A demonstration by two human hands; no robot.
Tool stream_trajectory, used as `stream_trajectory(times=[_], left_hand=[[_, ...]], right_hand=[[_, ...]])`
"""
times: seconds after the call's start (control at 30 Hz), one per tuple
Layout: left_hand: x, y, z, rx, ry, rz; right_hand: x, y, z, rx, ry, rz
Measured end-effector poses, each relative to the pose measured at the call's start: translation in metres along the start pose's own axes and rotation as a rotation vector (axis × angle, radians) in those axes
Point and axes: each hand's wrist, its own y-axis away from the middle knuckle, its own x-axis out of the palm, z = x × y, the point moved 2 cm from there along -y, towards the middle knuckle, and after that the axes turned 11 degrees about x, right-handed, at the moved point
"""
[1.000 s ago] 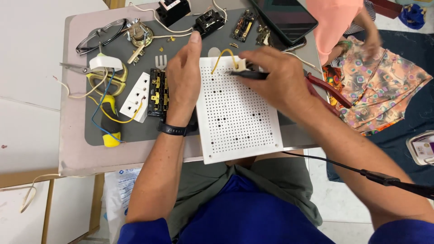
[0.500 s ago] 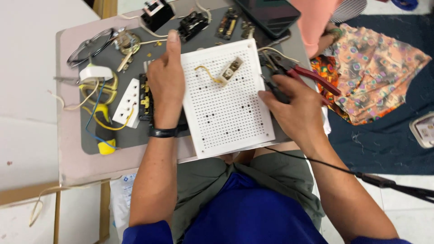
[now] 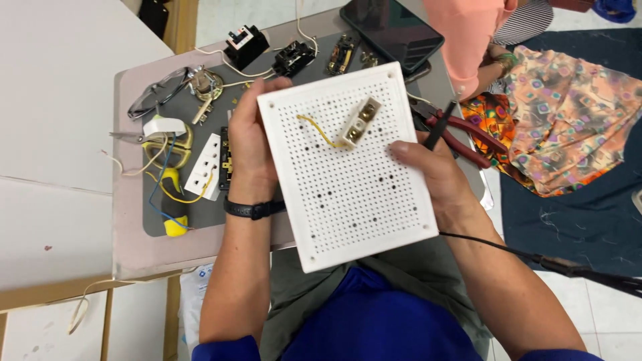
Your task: Connecting electrical wires and components to a perforated board using a screwdriver and pliers.
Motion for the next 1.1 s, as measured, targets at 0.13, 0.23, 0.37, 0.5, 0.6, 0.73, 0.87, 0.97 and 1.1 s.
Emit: stream_trajectory(times=[0.13,0.23,0.37,0.5,0.6,0.73,0.87,0.97,1.1], left_hand=[[0.006,0.002,0.003,0.066,0.143,-0.018],[0.004,0.001,0.011,0.136,-0.068,-0.087],[-0.011,-0.007,0.022,0.286,-0.456,-0.155],[-0.007,0.002,-0.01,0.306,-0.514,-0.265],[0.016,0.02,-0.051,0.787,-0.986,-0.197],[0.054,0.022,-0.052,0.968,-1.432,0.541],[0.05,0.002,-0.031,0.794,-1.579,0.966],[0.044,0.0,-0.03,0.907,-1.516,1.018],[0.029,-0.003,-0.011,0.987,-1.541,0.987]], right_hand=[[0.008,0.004,0.004,-0.033,-0.155,-0.002],[0.013,0.007,0.017,-0.076,-0.174,-0.032],[0.002,0.01,0.031,-0.143,0.027,-0.105],[-0.021,0.001,0.018,-0.176,0.049,-0.13],[-0.031,-0.003,0.007,-0.139,0.139,-0.177],[-0.041,-0.008,-0.006,0.058,0.222,-0.143],[-0.037,-0.011,-0.009,0.17,0.292,-0.219],[-0.033,-0.009,-0.006,0.24,0.365,-0.209],[-0.037,-0.015,-0.004,0.25,0.369,-0.135]])
